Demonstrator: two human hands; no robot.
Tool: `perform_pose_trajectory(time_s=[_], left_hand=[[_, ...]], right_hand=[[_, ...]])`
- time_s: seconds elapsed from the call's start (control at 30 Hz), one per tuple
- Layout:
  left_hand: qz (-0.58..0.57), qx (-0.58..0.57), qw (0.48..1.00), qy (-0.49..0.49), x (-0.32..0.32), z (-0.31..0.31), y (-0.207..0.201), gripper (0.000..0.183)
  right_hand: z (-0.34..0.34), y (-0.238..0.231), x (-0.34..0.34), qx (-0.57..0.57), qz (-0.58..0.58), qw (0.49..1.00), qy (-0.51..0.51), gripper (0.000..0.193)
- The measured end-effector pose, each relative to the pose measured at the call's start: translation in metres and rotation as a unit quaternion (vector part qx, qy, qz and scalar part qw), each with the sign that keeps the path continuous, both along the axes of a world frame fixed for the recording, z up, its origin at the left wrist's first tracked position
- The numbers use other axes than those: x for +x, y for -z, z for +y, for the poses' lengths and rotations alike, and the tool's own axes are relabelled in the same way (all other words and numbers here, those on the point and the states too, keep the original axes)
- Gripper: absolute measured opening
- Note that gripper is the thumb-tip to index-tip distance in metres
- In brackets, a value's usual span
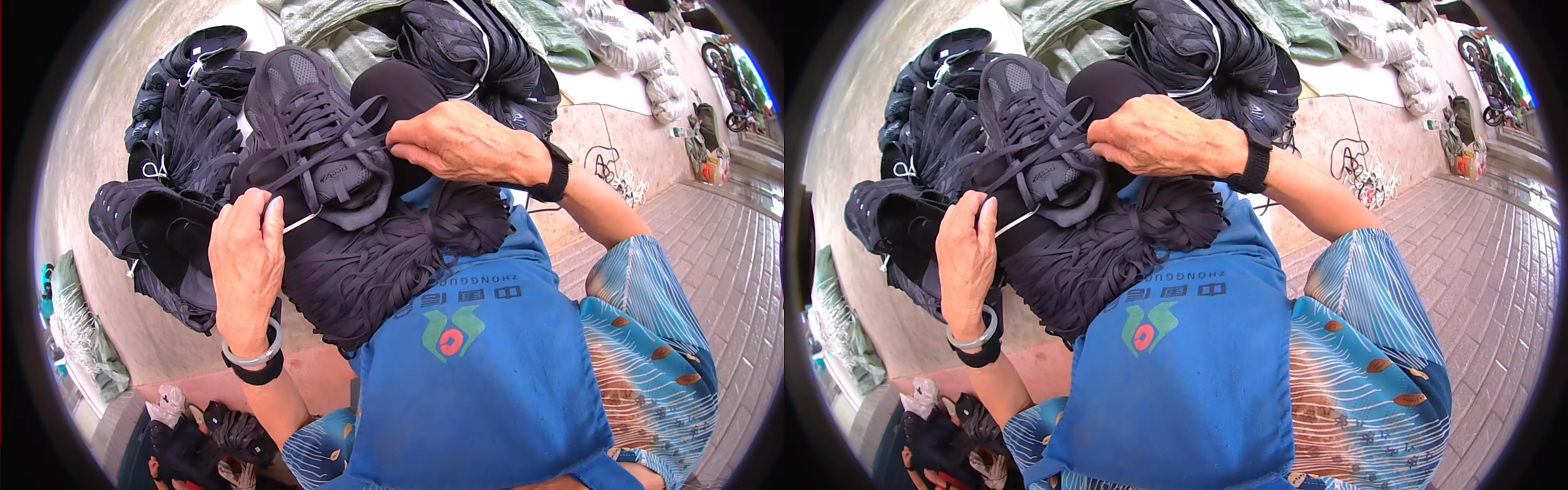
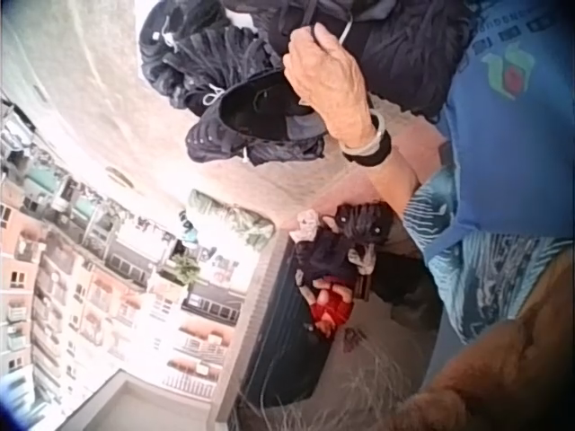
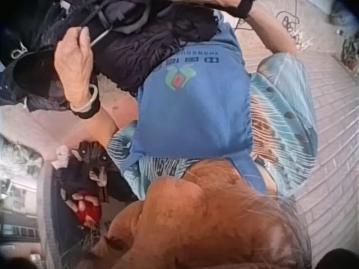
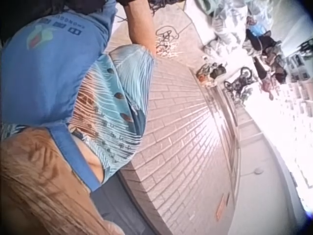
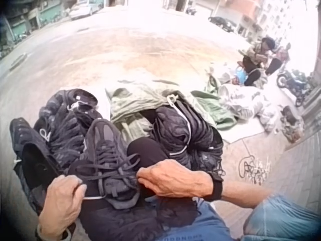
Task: Lacing pairs of black athletic shoes while sitting outdoors.
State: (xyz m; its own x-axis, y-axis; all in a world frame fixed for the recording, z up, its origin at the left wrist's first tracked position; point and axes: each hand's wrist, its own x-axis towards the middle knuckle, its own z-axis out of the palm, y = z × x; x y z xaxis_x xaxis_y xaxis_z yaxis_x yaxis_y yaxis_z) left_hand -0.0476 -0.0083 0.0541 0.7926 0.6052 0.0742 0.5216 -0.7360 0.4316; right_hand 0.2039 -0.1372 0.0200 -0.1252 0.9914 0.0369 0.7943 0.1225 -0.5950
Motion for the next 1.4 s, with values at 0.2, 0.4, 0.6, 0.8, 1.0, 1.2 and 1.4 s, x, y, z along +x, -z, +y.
perform_pose_trajectory(time_s=[0.2,0.4,0.6,0.8,1.0,1.2,1.4], left_hand=[[-0.006,-0.053,0.998,-0.019,0.006,0.001,0.012,0.014],[-0.035,-0.145,0.987,-0.057,0.003,0.000,0.019,0.017],[-0.008,-0.111,0.993,-0.038,0.007,0.003,0.011,0.012],[-0.027,-0.060,0.998,-0.011,0.001,0.006,0.010,0.007],[-0.015,-0.013,0.999,0.031,0.003,0.006,0.004,0.009],[-0.095,-0.131,0.987,-0.020,0.005,0.001,0.009,0.009],[-0.025,-0.126,0.991,-0.045,0.001,0.002,0.009,0.006]], right_hand=[[0.010,0.005,0.002,0.011,-0.077,0.997,0.008,0.016],[0.007,0.010,0.002,0.018,-0.099,0.995,-0.001,0.017],[0.013,0.011,0.000,0.048,-0.086,0.995,0.002,0.014],[0.017,0.010,-0.005,0.019,-0.071,0.997,-0.014,0.014],[0.022,0.010,-0.005,0.015,-0.051,0.998,-0.018,0.013],[0.031,0.016,-0.006,0.000,-0.012,1.000,-0.026,0.015],[0.029,0.019,-0.011,0.025,0.005,1.000,0.008,0.019]])
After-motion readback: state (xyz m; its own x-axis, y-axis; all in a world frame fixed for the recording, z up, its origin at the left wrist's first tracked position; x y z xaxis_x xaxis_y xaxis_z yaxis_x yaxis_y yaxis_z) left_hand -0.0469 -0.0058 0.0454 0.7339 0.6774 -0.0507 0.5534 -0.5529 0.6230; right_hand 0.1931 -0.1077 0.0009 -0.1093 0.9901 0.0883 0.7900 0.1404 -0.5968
